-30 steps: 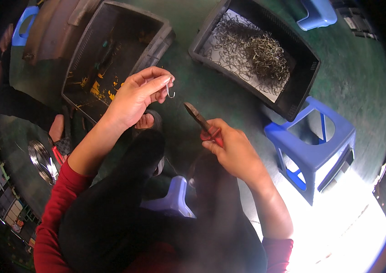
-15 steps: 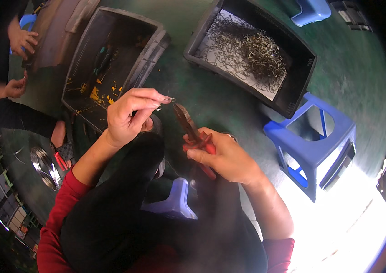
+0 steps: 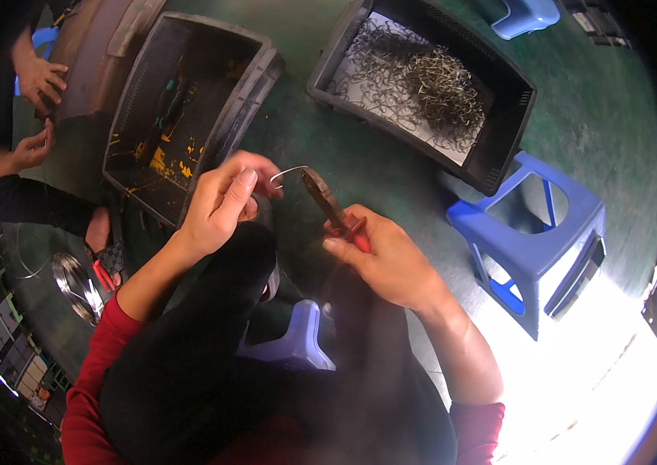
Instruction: The person sits on a low stool and repeatedly bends small metal wires into looped shapes using pliers. They pick wires from a nearby bin, shape them with the pliers, and place the finished pieces into a second bin. The process is continuous and repetitive.
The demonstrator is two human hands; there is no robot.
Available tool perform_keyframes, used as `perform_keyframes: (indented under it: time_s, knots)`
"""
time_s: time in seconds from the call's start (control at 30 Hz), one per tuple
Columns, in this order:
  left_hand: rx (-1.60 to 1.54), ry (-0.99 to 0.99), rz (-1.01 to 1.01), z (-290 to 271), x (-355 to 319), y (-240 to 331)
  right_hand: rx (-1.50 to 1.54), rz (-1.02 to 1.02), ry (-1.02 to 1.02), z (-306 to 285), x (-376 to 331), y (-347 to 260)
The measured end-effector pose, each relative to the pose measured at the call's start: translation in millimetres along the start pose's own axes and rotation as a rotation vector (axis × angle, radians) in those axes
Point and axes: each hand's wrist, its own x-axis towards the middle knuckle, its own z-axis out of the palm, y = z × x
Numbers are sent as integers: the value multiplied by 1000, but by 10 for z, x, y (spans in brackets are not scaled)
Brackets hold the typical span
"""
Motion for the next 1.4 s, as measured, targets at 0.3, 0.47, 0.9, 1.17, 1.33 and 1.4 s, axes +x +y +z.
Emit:
perform_keyframes:
  time_s: [0.3,0.47,0.9,1.17,1.33,1.4]
  knots:
    - [-147,-121,-247,151,57,85,-404,-239,324,105,18,19]
    - [-233,-73,-295,179,27,90,-548,-297,396,112,44,22]
    - [-481,-103,-363,157,2,85,-759,-368,517,132,95,86]
    - [-311,-117,-317,158,44,72,-739,-414,531,110,128,136]
    - [-225,-181,-328,72,142,54,-507,-328,387,64,127,153]
    - [-175,-173,-345,35,169,37,-420,-245,323,29,125,152]
